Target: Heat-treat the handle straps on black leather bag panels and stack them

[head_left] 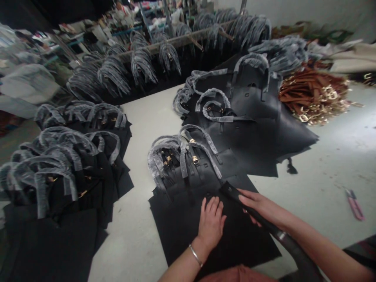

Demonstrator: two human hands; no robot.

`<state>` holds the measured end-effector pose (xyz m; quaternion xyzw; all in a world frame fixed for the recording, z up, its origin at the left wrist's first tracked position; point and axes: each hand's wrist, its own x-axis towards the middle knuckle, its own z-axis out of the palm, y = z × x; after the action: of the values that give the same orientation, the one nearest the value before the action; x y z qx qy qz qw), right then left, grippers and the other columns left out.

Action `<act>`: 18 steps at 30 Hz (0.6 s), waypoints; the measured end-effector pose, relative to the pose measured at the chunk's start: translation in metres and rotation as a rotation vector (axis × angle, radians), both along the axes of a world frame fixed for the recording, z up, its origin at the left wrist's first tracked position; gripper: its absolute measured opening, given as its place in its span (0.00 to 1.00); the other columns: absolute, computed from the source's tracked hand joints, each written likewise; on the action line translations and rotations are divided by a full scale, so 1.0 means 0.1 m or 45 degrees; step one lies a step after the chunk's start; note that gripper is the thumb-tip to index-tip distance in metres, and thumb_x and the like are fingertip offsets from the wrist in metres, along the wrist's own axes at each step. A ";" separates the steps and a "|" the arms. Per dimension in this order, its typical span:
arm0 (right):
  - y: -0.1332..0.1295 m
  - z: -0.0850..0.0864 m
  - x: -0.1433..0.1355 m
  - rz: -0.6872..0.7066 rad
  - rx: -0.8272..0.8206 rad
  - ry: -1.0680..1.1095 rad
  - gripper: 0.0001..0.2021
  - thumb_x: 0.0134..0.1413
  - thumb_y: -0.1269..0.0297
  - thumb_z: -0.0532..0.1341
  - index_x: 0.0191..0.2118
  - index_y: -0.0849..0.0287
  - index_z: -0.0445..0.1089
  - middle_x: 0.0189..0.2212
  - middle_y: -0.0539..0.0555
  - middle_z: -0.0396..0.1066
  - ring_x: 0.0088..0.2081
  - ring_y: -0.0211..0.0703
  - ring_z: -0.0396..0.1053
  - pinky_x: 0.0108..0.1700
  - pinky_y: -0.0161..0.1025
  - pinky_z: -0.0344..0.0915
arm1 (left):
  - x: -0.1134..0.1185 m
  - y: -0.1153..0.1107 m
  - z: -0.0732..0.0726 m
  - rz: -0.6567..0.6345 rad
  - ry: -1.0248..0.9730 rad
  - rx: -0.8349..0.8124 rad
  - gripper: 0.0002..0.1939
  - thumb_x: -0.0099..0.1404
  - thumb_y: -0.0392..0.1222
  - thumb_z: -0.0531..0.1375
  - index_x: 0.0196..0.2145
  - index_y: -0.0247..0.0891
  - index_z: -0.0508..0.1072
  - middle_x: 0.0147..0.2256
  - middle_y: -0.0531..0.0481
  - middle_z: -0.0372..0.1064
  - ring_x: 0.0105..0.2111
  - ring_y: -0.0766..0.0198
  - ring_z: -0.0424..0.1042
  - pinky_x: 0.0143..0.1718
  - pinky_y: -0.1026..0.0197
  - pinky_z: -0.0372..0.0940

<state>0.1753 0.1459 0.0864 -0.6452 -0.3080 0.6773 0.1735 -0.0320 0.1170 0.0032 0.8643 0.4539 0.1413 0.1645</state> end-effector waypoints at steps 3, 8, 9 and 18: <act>0.24 -0.03 -0.13 -0.075 0.126 -0.060 0.28 0.58 0.52 0.56 0.62 0.55 0.58 0.23 0.48 0.67 0.16 0.34 0.64 0.15 0.30 0.60 | 0.00 0.00 0.02 -0.021 0.017 -0.003 0.21 0.67 0.41 0.55 0.57 0.38 0.62 0.57 0.43 0.61 0.60 0.53 0.57 0.63 0.40 0.49; 0.23 0.01 0.04 -0.193 0.176 -0.156 0.29 0.59 0.53 0.55 0.64 0.53 0.54 0.25 0.47 0.67 0.18 0.34 0.65 0.17 0.30 0.61 | -0.01 0.00 0.00 0.011 -0.035 -0.004 0.20 0.67 0.42 0.55 0.56 0.38 0.64 0.56 0.43 0.63 0.59 0.54 0.59 0.62 0.41 0.50; 0.15 0.02 0.10 -0.171 0.134 -0.119 0.29 0.59 0.52 0.56 0.64 0.53 0.54 0.25 0.47 0.67 0.17 0.34 0.64 0.16 0.29 0.60 | -0.01 -0.01 -0.01 0.016 -0.052 -0.003 0.19 0.68 0.42 0.55 0.55 0.38 0.65 0.55 0.43 0.64 0.58 0.54 0.59 0.62 0.41 0.51; -0.02 0.00 -0.15 0.169 -0.041 -0.040 0.30 0.59 0.52 0.55 0.65 0.56 0.54 0.24 0.47 0.67 0.16 0.33 0.64 0.14 0.29 0.60 | -0.07 -0.06 -0.13 -0.259 -0.108 0.079 0.15 0.70 0.36 0.49 0.51 0.36 0.68 0.50 0.43 0.70 0.52 0.56 0.66 0.48 0.52 0.63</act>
<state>0.1599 0.1435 0.0869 -0.6367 -0.3417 0.6820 0.1129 -0.0393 0.1113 -0.0095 0.9037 0.3519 0.1744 0.1704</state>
